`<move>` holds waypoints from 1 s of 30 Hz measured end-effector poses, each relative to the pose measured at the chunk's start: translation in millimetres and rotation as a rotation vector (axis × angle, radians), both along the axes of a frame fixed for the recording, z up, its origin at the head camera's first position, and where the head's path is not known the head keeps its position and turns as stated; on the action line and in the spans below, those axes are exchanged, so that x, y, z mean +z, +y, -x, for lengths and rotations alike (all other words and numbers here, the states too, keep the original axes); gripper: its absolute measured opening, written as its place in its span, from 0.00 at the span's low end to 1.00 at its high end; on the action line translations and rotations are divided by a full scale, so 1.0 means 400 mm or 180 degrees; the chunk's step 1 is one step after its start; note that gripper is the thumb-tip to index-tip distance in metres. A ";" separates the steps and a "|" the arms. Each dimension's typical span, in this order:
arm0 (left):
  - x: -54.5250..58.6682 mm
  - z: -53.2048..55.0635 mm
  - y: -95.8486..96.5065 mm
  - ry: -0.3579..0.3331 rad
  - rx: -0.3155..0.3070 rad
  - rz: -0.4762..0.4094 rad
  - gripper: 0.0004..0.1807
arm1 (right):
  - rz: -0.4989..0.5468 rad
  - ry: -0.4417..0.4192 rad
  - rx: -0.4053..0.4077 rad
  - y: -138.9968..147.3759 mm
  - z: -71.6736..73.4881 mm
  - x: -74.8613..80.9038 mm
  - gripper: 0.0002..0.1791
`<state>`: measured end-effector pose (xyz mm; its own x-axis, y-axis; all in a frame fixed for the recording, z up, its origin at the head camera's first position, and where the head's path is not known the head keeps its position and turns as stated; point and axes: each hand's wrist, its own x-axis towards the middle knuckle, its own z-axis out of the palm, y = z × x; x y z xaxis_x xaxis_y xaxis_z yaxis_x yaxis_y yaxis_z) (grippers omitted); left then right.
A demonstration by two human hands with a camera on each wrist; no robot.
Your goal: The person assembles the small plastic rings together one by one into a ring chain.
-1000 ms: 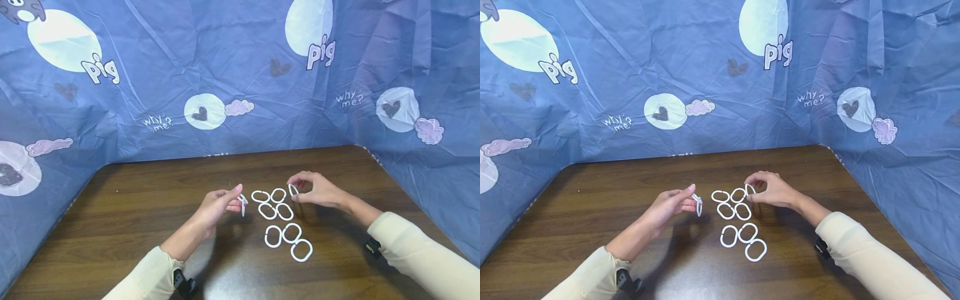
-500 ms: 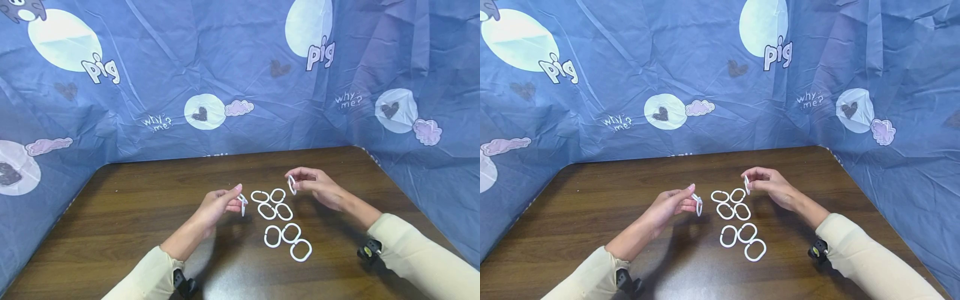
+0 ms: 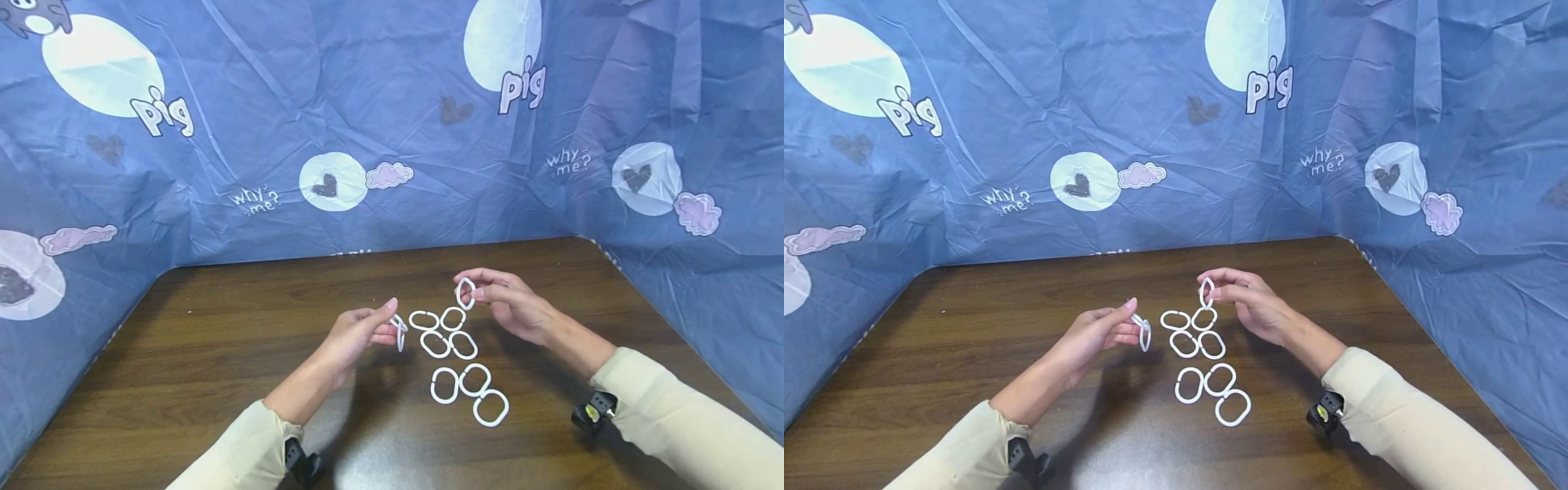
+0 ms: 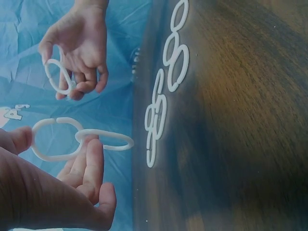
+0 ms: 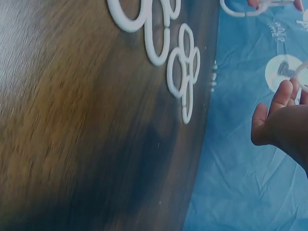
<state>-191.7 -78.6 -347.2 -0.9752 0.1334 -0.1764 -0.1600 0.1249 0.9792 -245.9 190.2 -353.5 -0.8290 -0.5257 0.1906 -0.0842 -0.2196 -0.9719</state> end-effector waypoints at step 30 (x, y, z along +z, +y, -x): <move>0.000 0.001 0.013 0.0036 -0.0244 -0.0245 0.28 | -0.0181 0.0252 0.0070 -0.137 -0.078 0.014 0.26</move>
